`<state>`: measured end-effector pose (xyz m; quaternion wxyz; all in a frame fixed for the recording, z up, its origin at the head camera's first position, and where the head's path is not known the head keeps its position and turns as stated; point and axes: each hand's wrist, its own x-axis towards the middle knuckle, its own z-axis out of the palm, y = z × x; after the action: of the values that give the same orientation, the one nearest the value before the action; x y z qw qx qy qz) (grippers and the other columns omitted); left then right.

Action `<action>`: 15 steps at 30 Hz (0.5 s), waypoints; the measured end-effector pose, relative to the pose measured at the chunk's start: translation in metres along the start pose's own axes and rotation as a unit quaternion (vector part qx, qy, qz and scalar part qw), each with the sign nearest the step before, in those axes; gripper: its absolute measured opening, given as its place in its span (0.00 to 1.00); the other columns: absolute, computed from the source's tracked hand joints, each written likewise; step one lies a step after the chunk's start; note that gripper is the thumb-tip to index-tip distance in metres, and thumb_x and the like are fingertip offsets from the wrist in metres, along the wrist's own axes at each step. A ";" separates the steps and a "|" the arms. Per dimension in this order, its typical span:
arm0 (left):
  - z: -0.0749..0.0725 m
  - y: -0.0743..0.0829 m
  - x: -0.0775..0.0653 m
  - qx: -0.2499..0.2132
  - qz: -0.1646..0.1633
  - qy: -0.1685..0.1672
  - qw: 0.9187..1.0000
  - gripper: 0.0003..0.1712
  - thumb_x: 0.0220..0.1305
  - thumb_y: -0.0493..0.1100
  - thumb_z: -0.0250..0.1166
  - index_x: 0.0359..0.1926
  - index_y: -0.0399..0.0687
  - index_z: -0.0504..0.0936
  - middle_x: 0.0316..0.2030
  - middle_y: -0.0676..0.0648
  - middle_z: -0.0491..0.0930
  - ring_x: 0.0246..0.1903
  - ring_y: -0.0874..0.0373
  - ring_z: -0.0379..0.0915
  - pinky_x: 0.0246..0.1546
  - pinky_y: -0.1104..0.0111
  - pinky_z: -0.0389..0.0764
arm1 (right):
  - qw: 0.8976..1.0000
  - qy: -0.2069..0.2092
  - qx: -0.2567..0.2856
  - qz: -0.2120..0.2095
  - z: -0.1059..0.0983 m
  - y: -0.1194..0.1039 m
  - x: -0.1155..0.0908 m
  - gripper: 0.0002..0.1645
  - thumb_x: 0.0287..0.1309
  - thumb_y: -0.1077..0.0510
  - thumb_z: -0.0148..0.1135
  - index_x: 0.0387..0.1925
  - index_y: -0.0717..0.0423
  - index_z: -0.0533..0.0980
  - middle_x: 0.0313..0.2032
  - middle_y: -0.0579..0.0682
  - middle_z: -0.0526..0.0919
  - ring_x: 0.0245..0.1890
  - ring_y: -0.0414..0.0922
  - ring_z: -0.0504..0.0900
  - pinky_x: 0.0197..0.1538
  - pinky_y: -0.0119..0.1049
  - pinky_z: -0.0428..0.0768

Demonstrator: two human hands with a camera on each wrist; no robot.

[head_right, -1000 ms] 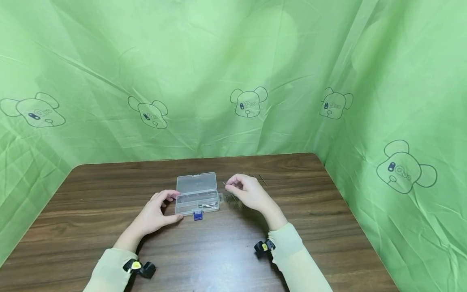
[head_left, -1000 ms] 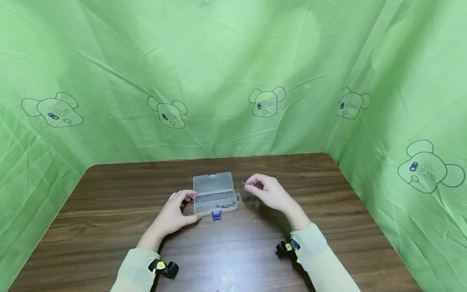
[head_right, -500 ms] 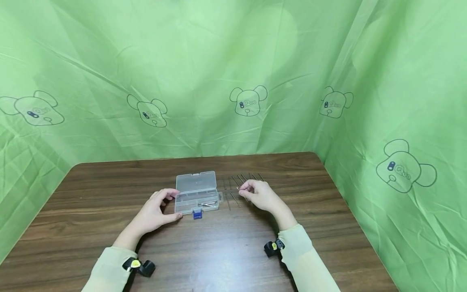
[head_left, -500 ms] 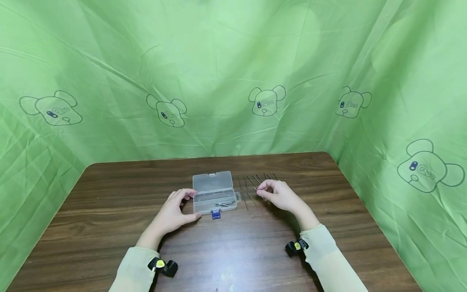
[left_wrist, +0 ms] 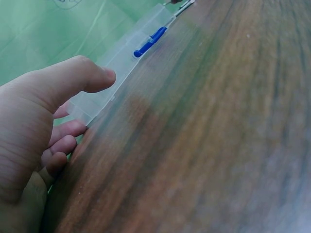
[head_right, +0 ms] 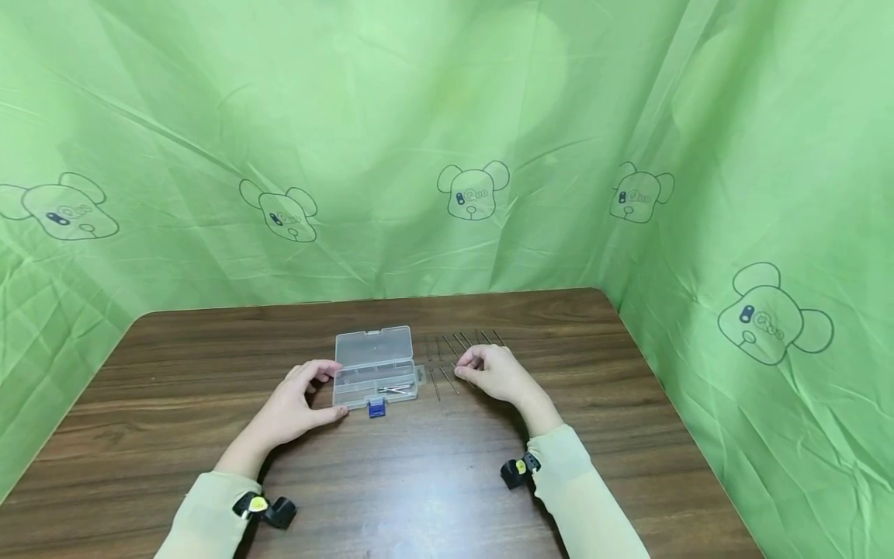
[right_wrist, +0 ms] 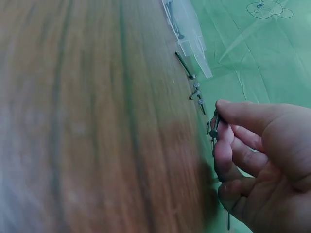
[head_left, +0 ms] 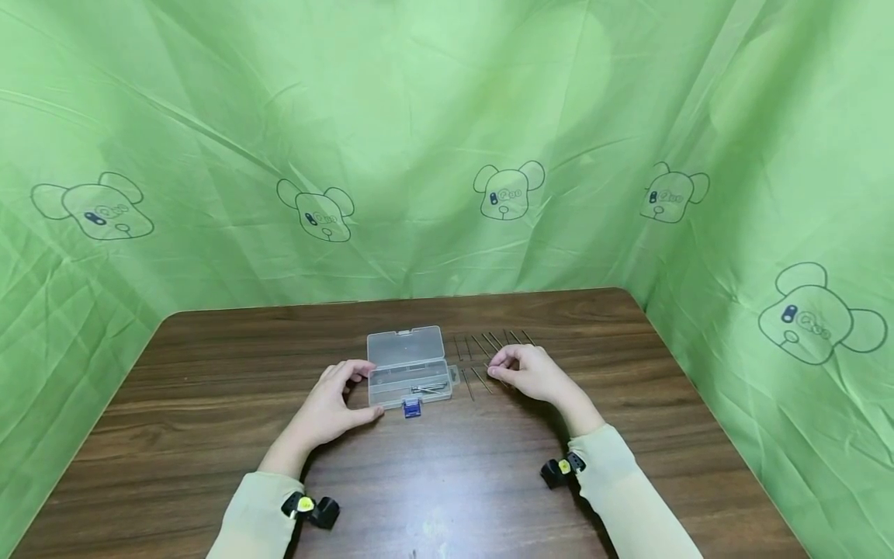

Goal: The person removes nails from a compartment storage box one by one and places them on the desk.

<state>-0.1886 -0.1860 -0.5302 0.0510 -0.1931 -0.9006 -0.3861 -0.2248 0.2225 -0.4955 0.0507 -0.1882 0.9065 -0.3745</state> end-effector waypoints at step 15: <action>0.000 0.002 0.000 0.000 -0.001 -0.002 1.000 0.41 0.53 0.51 0.88 0.66 0.51 0.80 0.55 0.52 0.82 0.56 0.52 0.73 0.56 0.52 0.79 | 0.999 0.036 -0.017 0.017 0.010 0.002 0.003 0.04 0.66 0.54 0.76 0.36 0.49 0.89 0.30 0.38 0.87 0.29 0.36 0.81 0.37 0.34 0.80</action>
<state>-0.1876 -0.1853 -0.5291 0.0491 -0.1927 -0.9008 -0.3861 -0.2253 0.2160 -0.5039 0.0211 -0.1602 0.9168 -0.3651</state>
